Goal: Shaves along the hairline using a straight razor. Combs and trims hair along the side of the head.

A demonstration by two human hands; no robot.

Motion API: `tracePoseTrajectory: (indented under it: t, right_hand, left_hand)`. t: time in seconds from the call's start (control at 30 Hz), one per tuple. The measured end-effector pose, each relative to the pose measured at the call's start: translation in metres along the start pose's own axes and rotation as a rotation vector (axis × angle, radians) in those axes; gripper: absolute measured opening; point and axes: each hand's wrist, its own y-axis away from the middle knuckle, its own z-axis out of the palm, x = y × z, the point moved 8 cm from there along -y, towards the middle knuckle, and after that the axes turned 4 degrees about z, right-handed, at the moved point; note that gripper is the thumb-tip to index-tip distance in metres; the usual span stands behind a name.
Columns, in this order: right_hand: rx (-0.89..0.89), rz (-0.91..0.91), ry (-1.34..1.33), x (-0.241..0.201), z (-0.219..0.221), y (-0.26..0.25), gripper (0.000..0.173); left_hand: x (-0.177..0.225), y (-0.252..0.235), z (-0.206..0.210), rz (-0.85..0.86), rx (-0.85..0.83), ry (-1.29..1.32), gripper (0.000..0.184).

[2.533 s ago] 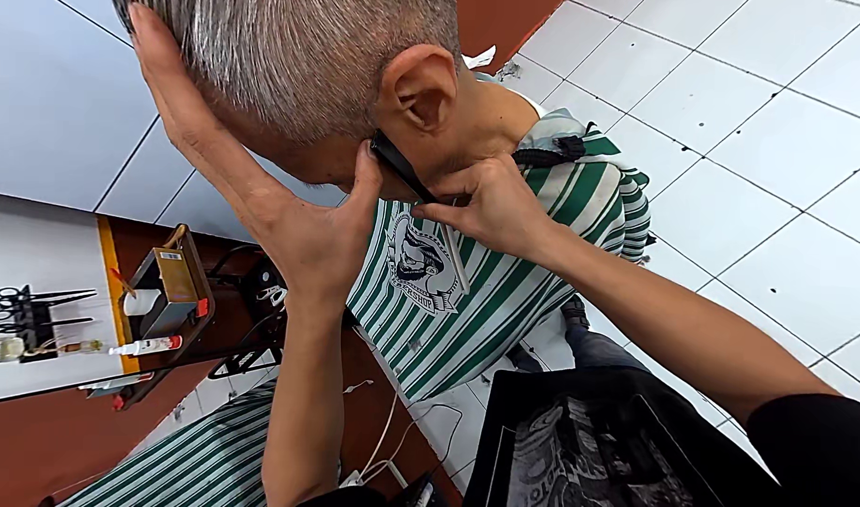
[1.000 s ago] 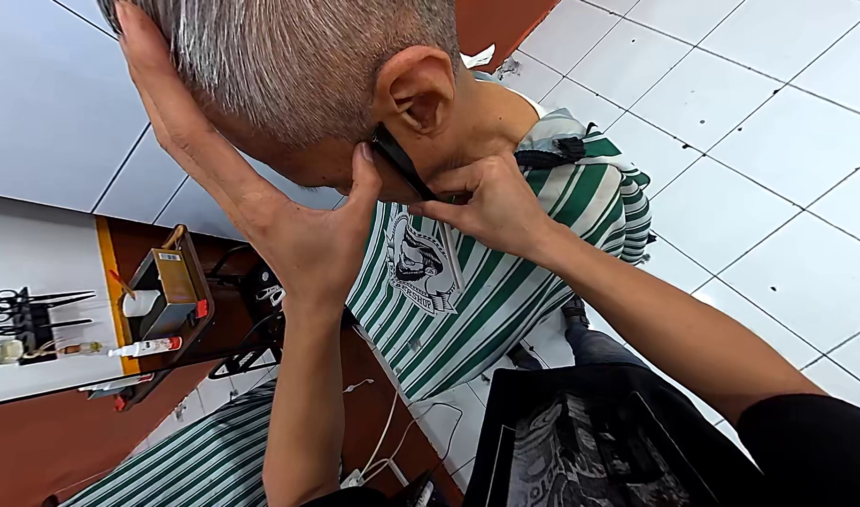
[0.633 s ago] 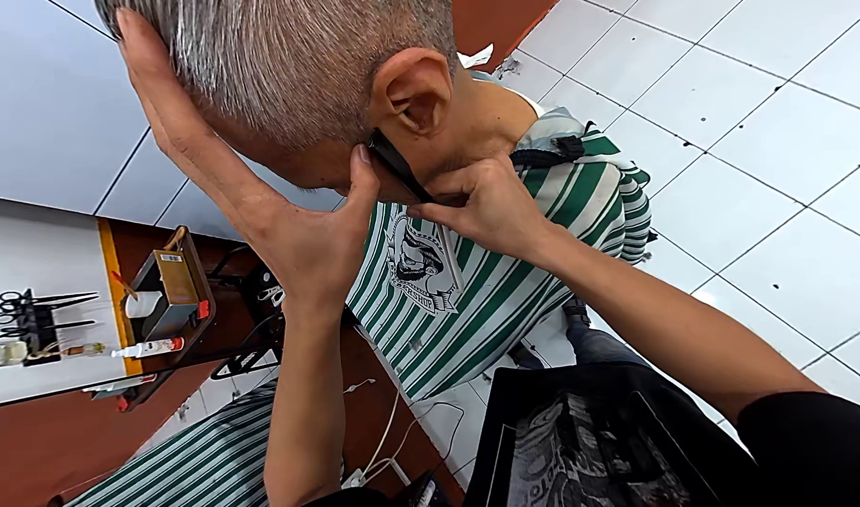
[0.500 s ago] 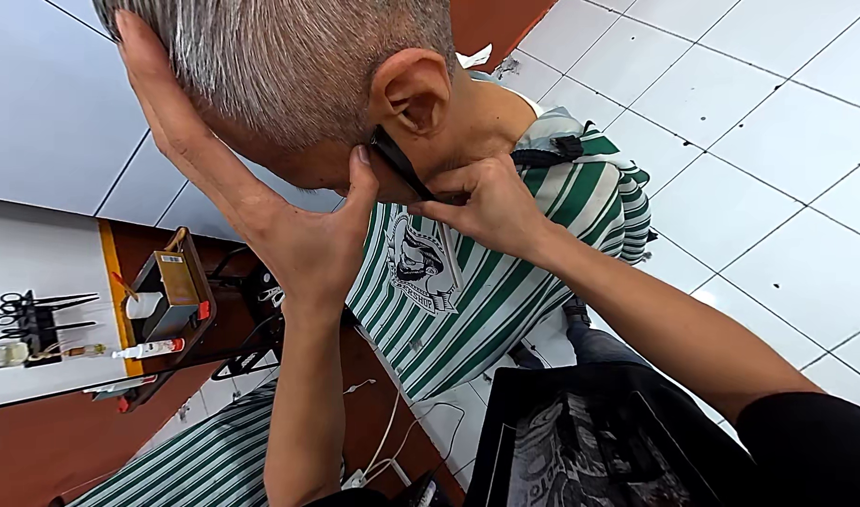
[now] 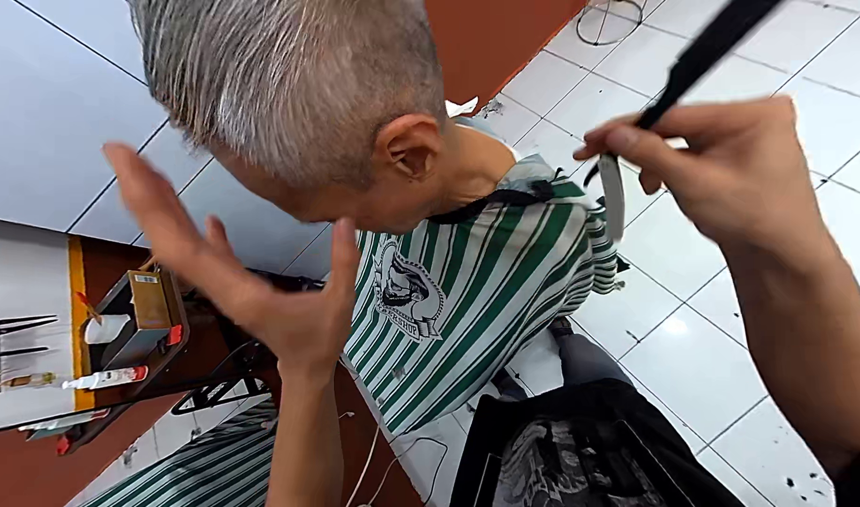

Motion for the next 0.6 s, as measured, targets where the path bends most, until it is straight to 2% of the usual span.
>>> tracePoseTrajectory:
  t: [0.1,0.2,0.27,0.37,0.47,0.6]
  right_hand:
    - [-0.11,0.179,-0.039,0.053,-0.016,-0.065,0.024]
    - [-0.37,0.362,-0.294,0.103,0.017,-0.122,0.032]
    - [-0.498,0.389,-0.261,0.127,0.05,-0.146,0.034]
    - [-0.687,0.225,0.096,0.14,0.095,-0.172,0.039]
    - [-0.771,0.018,0.431,0.14,0.121,-0.189,0.043]
    - [-0.854,-0.047,0.615,0.145,0.139,-0.193,0.044]
  left_hand:
    - [0.019,0.025,-0.012,-0.069,0.107,-0.043,0.1]
    - [0.045,0.054,-0.013,-0.161,0.217,-0.066,0.101]
    - [0.064,0.069,-0.006,-0.24,0.288,-0.082,0.099]
    - [0.084,0.089,0.009,-0.337,0.336,-0.141,0.098]
    - [0.098,0.109,0.019,-0.388,0.343,-0.218,0.094]
    - [0.116,0.135,0.022,-0.463,0.36,-0.279,0.089]
